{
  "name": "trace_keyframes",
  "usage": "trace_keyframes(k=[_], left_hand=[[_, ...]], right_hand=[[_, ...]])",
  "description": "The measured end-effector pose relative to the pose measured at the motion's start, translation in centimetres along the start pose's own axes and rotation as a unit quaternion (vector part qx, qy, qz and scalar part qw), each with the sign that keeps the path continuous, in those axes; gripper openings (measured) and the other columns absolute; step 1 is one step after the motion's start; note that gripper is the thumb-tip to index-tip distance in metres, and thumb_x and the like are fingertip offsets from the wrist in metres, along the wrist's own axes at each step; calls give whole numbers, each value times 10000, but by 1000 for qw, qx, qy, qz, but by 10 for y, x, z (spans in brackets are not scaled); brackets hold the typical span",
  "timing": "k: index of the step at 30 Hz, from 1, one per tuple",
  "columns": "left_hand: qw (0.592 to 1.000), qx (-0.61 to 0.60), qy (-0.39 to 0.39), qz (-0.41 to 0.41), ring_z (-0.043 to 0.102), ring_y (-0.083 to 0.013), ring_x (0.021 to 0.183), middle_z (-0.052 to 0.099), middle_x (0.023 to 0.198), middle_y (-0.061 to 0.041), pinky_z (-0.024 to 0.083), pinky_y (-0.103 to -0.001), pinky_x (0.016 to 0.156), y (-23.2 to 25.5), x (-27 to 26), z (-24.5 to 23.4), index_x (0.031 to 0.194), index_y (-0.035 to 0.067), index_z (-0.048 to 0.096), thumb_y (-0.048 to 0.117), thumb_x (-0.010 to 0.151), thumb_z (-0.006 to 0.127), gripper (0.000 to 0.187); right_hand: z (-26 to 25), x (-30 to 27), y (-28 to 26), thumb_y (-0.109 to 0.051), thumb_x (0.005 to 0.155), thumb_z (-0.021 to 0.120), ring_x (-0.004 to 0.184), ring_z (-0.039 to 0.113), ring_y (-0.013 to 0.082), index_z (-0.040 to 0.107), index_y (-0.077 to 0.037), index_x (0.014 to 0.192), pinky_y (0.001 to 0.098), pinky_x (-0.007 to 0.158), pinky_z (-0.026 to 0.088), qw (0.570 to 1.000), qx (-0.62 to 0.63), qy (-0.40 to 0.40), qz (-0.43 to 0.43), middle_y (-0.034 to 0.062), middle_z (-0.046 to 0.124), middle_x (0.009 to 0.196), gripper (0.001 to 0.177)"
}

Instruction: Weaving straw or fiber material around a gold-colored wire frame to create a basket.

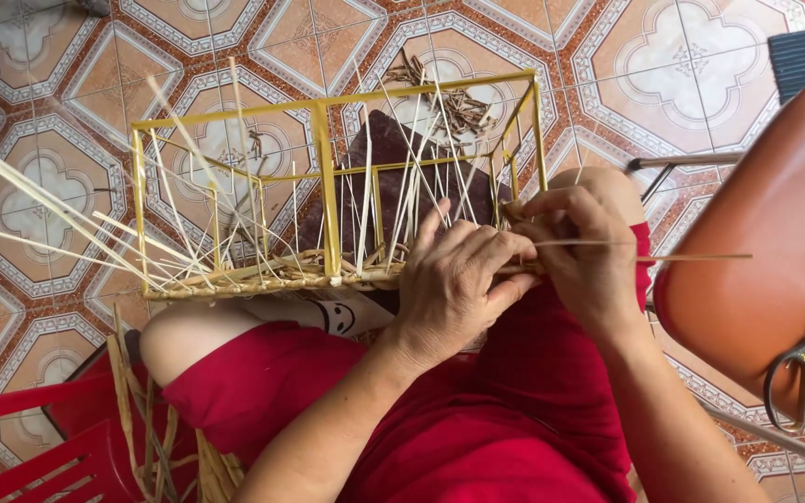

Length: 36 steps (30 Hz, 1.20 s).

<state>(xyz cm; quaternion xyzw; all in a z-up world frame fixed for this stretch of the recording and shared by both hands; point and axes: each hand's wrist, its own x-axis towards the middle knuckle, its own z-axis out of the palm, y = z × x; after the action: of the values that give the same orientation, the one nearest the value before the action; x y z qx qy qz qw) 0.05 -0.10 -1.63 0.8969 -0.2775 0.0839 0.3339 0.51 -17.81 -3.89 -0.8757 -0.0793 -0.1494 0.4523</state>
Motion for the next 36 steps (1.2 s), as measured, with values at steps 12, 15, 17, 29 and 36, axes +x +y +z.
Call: trace_keyframes(k=[12, 15, 17, 29, 36], left_hand=[[999, -4, -46, -20, 623, -163, 1124, 710, 1148, 67, 264, -633, 1190, 2, 6, 2, 1061, 188, 775, 339, 905, 755, 218], [998, -13, -64, -28, 635, -146, 1131, 703, 1188, 89, 264, -619, 1218, 3, 6, -3, 1083, 217, 777, 321, 925, 727, 196], [998, -17, -54, -28, 633, -152, 1135, 695, 1206, 87, 282, -608, 1214, 4, 8, -7, 1075, 208, 770, 321, 925, 729, 192], [999, -19, -26, -10, 681, -173, 1048, 705, 1142, 60, 435, -574, 1141, -4, 5, 4, 1024, 207, 751, 362, 882, 762, 210], [999, -16, -48, 8, 682, -174, 1031, 713, 1139, 48, 495, -457, 1068, -2, 8, -8, 1080, 181, 758, 318, 915, 762, 215]], right_hand=[[-30, -17, 0, -79, 998, 524, 618, 660, 105, 593, -66, 1353, 197, 489, 486, 845, 363, -103, 378, 67, 693, 881, 362], [-12, -28, 36, -47, 1008, 597, 615, 619, 100, 550, -82, 1495, 196, 498, 478, 749, 538, -63, 382, 71, 695, 917, 490], [-5, -27, 30, -34, 985, 601, 663, 625, 92, 515, -72, 1481, 182, 519, 474, 730, 577, -26, 365, 99, 718, 976, 504], [-21, -61, 32, 37, 1066, 631, 803, 640, 122, 541, 47, 1321, 242, 694, 521, 819, 507, 124, 239, 110, 706, 1035, 270], [-13, -26, 9, 5, 966, 626, 736, 644, 84, 596, -75, 1260, 179, 556, 490, 868, 405, 55, 282, 80, 700, 984, 306]])
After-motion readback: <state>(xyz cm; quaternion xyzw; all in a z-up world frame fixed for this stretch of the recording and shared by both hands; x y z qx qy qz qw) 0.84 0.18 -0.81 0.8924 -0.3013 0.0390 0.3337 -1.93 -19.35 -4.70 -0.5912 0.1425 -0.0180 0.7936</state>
